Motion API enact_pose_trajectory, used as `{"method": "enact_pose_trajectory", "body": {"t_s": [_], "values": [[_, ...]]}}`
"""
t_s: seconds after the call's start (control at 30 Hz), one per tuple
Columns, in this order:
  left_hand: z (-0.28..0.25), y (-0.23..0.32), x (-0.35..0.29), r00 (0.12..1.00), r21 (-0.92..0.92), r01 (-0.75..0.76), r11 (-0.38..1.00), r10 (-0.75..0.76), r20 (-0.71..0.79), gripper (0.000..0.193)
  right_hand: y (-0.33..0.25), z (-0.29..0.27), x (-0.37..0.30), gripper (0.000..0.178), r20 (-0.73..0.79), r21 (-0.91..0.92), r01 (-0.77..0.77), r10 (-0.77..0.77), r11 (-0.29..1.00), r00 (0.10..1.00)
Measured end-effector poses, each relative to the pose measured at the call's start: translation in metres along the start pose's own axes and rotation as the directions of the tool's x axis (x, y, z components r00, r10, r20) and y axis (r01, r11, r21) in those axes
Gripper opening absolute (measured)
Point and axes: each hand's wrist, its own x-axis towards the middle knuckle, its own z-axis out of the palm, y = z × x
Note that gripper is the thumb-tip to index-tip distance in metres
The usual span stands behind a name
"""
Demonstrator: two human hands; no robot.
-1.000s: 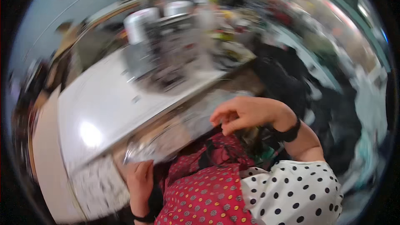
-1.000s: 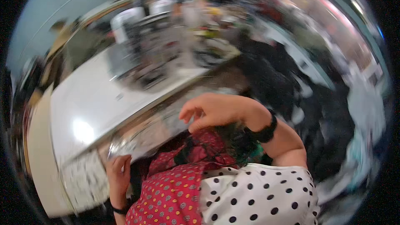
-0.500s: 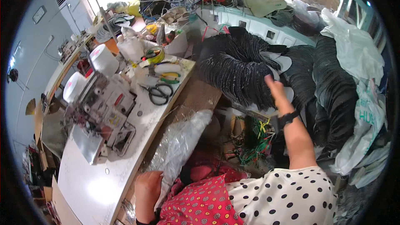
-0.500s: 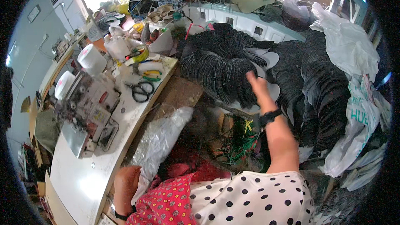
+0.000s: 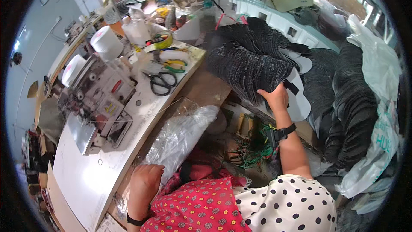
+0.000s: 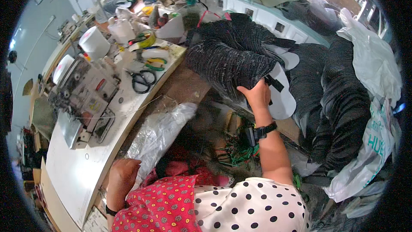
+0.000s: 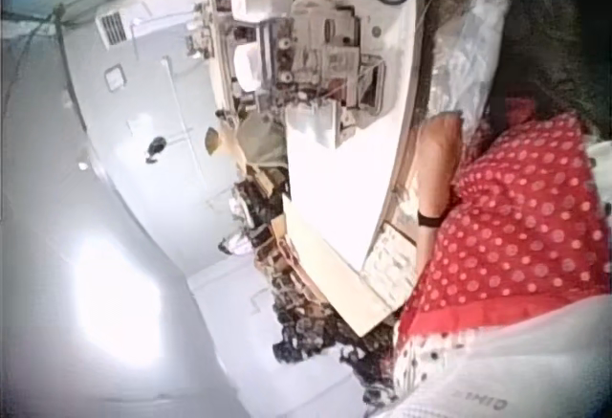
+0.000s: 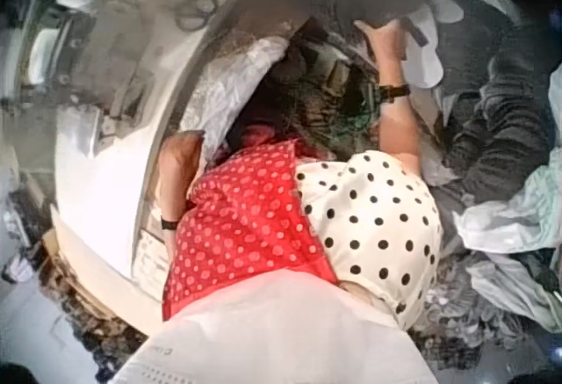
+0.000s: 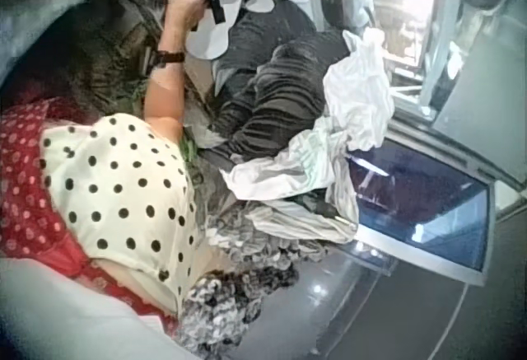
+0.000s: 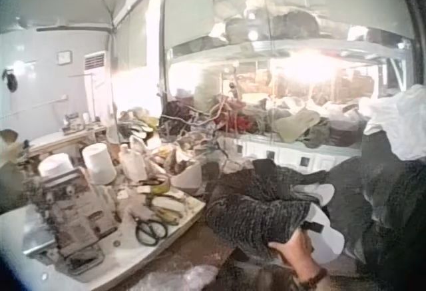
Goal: The person ties bundles of shoe components with green and red ribbons before moving to a workstation. There, they align black shoe uppers with white linings and feed them through a sewing machine to join the edges.
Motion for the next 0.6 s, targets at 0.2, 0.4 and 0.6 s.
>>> {"method": "enact_pose_trajectory", "body": {"t_s": [0.2,0.4,0.6], "values": [[-0.013,0.000,-0.081,0.964,0.059,0.237,0.970,-0.228,-0.137,0.006,0.003,-0.012,-0.006,0.062,-0.125,0.219,-0.084,0.113,0.972,0.986],[-0.028,-0.021,-0.149,0.794,-0.076,0.490,0.869,-0.481,-0.372,0.013,-0.051,-0.082,-0.022,0.050,-0.352,0.720,0.041,0.313,0.693,0.882],[-0.077,-0.040,-0.153,0.669,-0.819,0.047,0.572,-0.627,-0.399,0.046,-0.199,-0.067,-0.153,0.046,-0.155,0.409,0.634,-0.635,0.657,0.757]]}}
